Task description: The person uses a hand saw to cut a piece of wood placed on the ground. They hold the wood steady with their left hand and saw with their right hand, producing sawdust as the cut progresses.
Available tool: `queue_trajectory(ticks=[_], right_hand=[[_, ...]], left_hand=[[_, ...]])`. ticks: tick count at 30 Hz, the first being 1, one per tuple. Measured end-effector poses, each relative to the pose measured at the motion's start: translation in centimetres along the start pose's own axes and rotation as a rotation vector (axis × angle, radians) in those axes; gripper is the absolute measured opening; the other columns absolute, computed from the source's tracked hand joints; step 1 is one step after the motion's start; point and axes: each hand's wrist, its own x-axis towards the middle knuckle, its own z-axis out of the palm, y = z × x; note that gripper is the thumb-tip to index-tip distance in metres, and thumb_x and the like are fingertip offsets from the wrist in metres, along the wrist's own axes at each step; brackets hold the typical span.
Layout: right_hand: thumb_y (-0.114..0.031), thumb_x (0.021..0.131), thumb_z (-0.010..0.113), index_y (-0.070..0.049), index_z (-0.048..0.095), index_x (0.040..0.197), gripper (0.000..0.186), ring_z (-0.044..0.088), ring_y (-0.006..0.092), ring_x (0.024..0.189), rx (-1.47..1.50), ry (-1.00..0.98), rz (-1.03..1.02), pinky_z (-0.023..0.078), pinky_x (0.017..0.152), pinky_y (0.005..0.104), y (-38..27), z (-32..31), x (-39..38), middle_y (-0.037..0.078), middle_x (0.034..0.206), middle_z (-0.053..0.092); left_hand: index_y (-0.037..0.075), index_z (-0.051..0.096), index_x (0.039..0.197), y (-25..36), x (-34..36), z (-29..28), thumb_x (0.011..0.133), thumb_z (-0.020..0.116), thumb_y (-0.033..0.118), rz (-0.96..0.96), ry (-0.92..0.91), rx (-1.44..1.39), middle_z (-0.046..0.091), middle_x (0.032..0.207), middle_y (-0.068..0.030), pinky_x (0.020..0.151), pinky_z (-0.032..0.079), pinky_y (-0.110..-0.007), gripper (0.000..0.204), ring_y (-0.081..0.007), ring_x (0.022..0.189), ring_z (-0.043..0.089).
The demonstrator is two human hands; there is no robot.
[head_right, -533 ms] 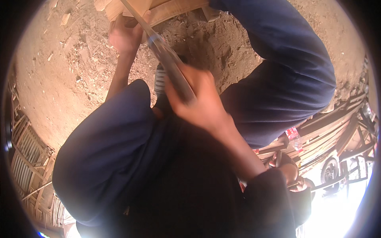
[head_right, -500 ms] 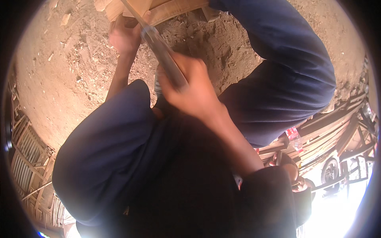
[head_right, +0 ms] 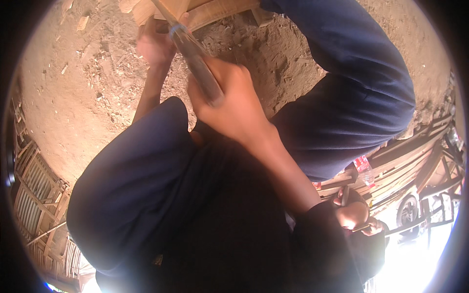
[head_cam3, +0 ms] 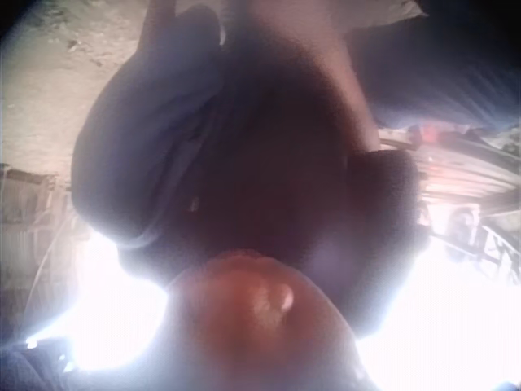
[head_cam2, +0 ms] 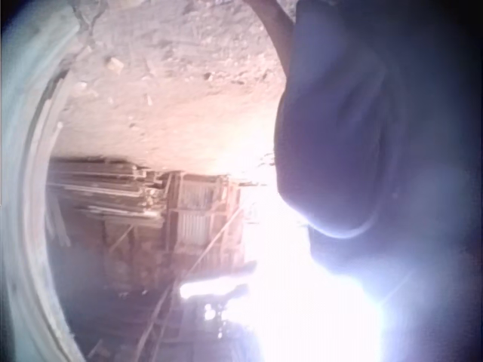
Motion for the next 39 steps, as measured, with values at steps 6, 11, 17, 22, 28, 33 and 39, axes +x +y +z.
queue_trajectory(ticks=[6, 11, 17, 22, 28, 33, 39], right_hand=[[-0.004, 0.09, 0.062, 0.003, 0.061, 0.091, 0.007, 0.048, 0.0037, 0.062, -0.043, -0.003, 0.044, 0.039, 0.054, 0.0253, 0.2, -2.1, -5.1, -0.001, 0.066, 0.053], [-0.005, 0.09, 0.062, 0.003, 0.06, 0.087, 0.008, 0.044, 0.004, 0.061, 0.027, -0.004, -0.028, 0.037, 0.053, 0.0256, 0.5, 0.2, 0.0, -0.001, 0.064, 0.049], [-0.004, 0.089, 0.064, 0.002, 0.059, 0.085, 0.009, 0.044, 0.0046, 0.061, -0.036, -0.026, 0.12, 0.037, 0.054, 0.0266, -0.4, -3.2, -5.2, 0.0, 0.064, 0.049], [-0.005, 0.09, 0.064, 0.001, 0.059, 0.085, 0.009, 0.044, 0.0041, 0.061, 0.001, 0.021, -0.014, 0.037, 0.053, 0.0264, 0.9, -0.8, -1.2, -0.001, 0.064, 0.049], [-0.002, 0.09, 0.062, 0.003, 0.061, 0.092, 0.006, 0.047, 0.0056, 0.064, -0.058, -0.029, 0.115, 0.039, 0.055, 0.0267, -0.5, -2.7, -5.7, 0.001, 0.066, 0.05], [-0.001, 0.089, 0.06, 0.003, 0.061, 0.09, 0.004, 0.048, 0.0064, 0.064, -0.032, 0.008, 0.012, 0.04, 0.055, 0.0268, 0.0, -0.8, -0.1, 0.003, 0.065, 0.05], [-0.007, 0.091, 0.064, 0.001, 0.057, 0.081, 0.014, 0.043, 0.0068, 0.059, -0.08, 0.02, 0.049, 0.038, 0.053, 0.0282, -0.1, -1.6, -4.7, 0.001, 0.062, 0.048]], left_hand=[[0.006, 0.067, 0.078, 0.9, 0.4, -0.1, 0.059, 0.084, 0.064, 0.069, 0.081, -0.006, 0.067, 0.068, -0.0066, 0.062, 0.052, -0.042, 0.063, -0.0278, 0.068, 0.065], [0.005, 0.067, 0.079, 0.3, 0.5, 0.2, 0.056, 0.083, 0.066, -0.015, 0.003, -0.046, 0.067, 0.069, -0.0095, 0.064, 0.052, -0.044, 0.066, -0.0313, 0.069, 0.065], [0.005, 0.066, 0.079, 0.5, 0.6, 0.2, 0.058, 0.079, 0.071, 0.046, 0.063, -0.022, 0.067, 0.071, -0.01, 0.066, 0.051, -0.044, 0.071, -0.0313, 0.072, 0.065], [0.005, 0.067, 0.083, 0.1, 0.3, 0.4, 0.057, 0.077, 0.075, 0.047, 0.032, -0.062, 0.067, 0.069, -0.0098, 0.069, 0.051, -0.045, 0.076, -0.0316, 0.071, 0.064], [0.006, 0.067, 0.082, 0.5, 0.3, 0.5, 0.058, 0.08, 0.071, 0.045, 0.072, -0.006, 0.067, 0.069, -0.0076, 0.069, 0.051, -0.044, 0.071, -0.0305, 0.072, 0.065], [0.007, 0.067, 0.082, 1.0, 0.4, 0.2, 0.058, 0.082, 0.066, 0.014, 0.002, -0.079, 0.068, 0.069, -0.0066, 0.069, 0.051, -0.043, 0.065, -0.0294, 0.072, 0.065], [0.006, 0.068, 0.084, 0.7, 0.5, 0.2, 0.06, 0.082, 0.064, 0.026, 0.039, -0.043, 0.068, 0.07, -0.007, 0.07, 0.052, -0.042, 0.064, -0.0295, 0.07, 0.065]])
